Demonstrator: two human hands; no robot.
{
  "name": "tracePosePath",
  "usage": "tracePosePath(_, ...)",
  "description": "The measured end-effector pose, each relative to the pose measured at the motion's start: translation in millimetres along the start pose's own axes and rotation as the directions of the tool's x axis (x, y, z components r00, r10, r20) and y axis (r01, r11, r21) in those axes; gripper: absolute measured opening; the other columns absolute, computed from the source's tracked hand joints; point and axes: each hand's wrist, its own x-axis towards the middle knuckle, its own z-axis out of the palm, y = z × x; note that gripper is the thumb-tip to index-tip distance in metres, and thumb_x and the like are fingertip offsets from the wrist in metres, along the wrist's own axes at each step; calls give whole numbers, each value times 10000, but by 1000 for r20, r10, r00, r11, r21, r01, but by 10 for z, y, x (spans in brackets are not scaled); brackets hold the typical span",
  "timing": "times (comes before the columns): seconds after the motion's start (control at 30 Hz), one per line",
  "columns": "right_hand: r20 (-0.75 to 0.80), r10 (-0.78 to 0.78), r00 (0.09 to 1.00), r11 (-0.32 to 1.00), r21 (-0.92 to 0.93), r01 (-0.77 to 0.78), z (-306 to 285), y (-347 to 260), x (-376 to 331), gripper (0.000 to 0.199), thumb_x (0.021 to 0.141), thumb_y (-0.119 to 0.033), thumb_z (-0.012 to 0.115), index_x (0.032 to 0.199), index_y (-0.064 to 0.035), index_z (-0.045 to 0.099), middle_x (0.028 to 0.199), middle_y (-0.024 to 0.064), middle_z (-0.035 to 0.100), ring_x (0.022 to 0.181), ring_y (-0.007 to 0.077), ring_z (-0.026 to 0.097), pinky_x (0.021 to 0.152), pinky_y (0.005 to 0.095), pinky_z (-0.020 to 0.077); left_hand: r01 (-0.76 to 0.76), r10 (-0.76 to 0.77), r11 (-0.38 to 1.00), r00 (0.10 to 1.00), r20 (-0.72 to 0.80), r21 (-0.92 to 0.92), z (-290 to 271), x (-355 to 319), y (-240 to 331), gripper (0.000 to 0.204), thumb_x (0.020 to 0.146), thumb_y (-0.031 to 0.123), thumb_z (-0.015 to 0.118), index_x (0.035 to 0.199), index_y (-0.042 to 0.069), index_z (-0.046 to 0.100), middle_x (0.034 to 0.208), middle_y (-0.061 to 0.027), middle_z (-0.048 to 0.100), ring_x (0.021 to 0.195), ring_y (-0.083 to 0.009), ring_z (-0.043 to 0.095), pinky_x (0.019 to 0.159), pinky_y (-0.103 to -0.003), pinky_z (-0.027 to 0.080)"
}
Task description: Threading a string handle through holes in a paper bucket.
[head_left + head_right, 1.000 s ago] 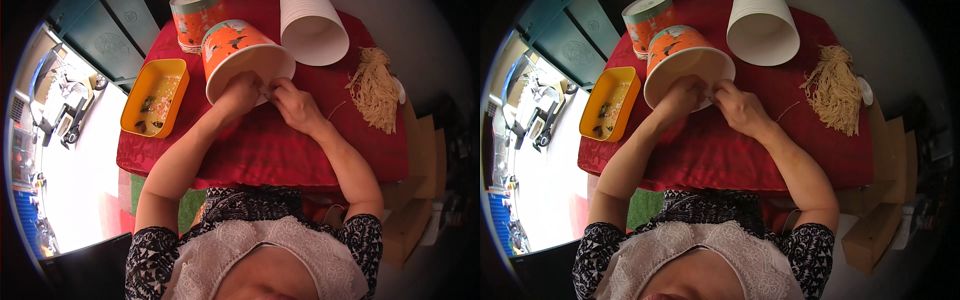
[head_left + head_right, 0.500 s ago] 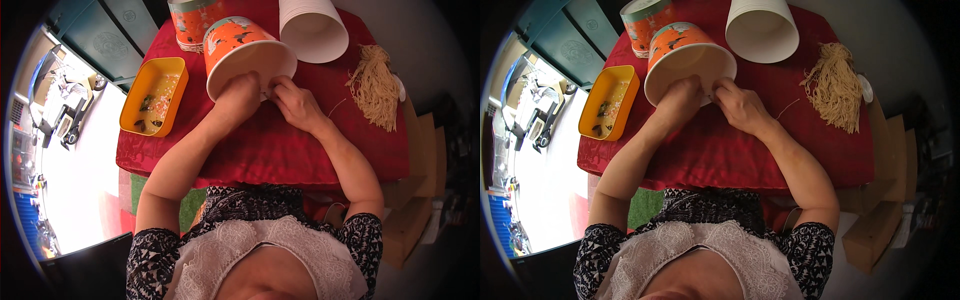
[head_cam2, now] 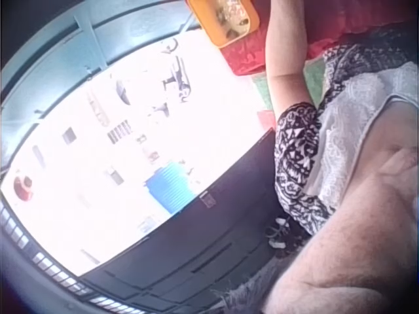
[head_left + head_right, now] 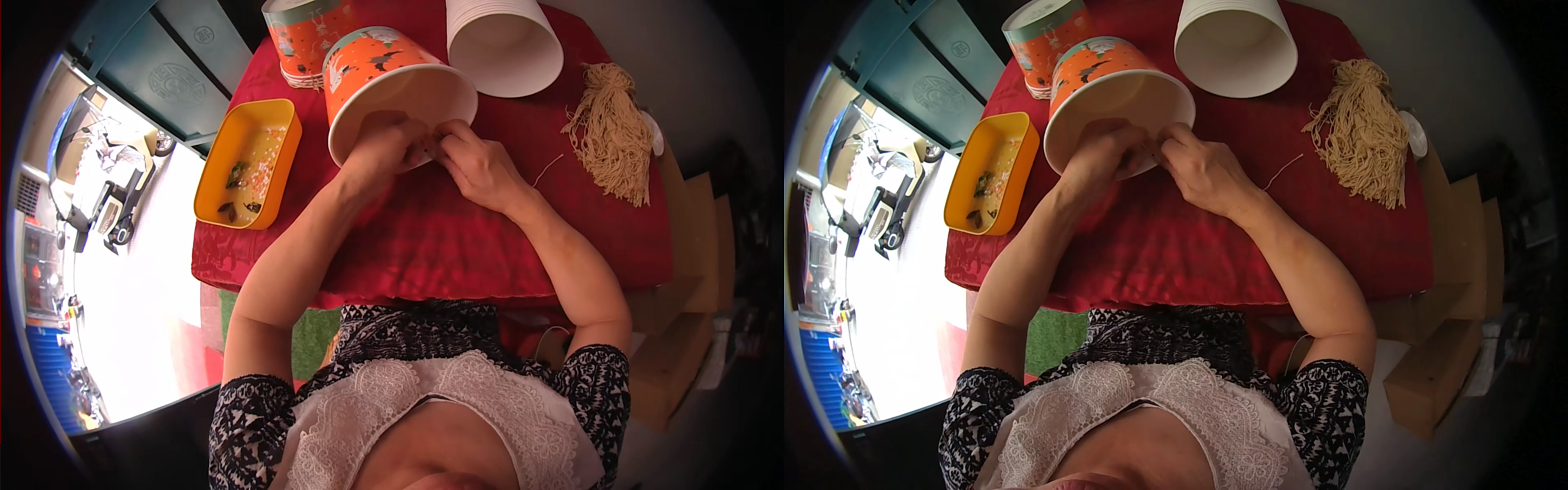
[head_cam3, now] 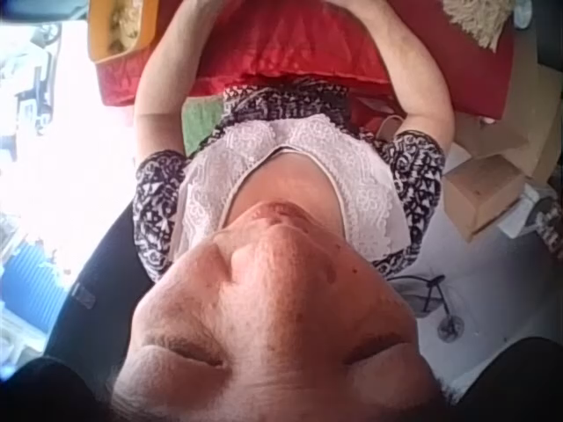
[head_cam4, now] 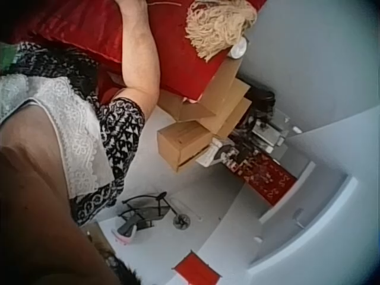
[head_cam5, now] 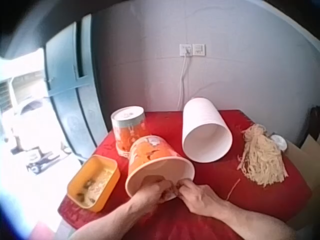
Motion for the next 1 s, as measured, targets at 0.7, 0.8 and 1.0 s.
tracePosePath(0.7, -13, -4, 1000, 1000, 26, 4, 4, -5, -6, 60, 809, 79, 551, 861, 64, 525, 1064, 183, 559, 763, 387, 630, 591, 431, 512, -142, 210, 851, 974, -81, 505, 91, 85, -97, 269, 901, 193, 565, 800, -47, 632, 615, -86, 602, 484, -130, 547, 429, -273, 422)
tracePosePath(0.8, -69, -18, 997, 999, 36, 20, 15, 13, -18, 61, 811, 73, 554, 861, 63, 521, 1062, 178, 559, 764, 383, 627, 590, 426, 510, -69, 102, 872, 994, -41, 484, 95, 34, -10, 254, 899, 184, 558, 813, -43, 632, 609, -76, 590, 485, -126, 549, 424, -266, 421)
tracePosePath(1.0, -61, 45, 997, 998, 57, -41, 7, -11, -6, 57, 820, 63, 550, 869, 54, 521, 1064, 166, 556, 801, 379, 623, 624, 416, 514, -86, 44, 863, 994, 95, 498, 32, 8, -3, 182, 824, 116, 597, 766, -55, 626, 626, -147, 614, 530, -205, 598, 508, -345, 483)
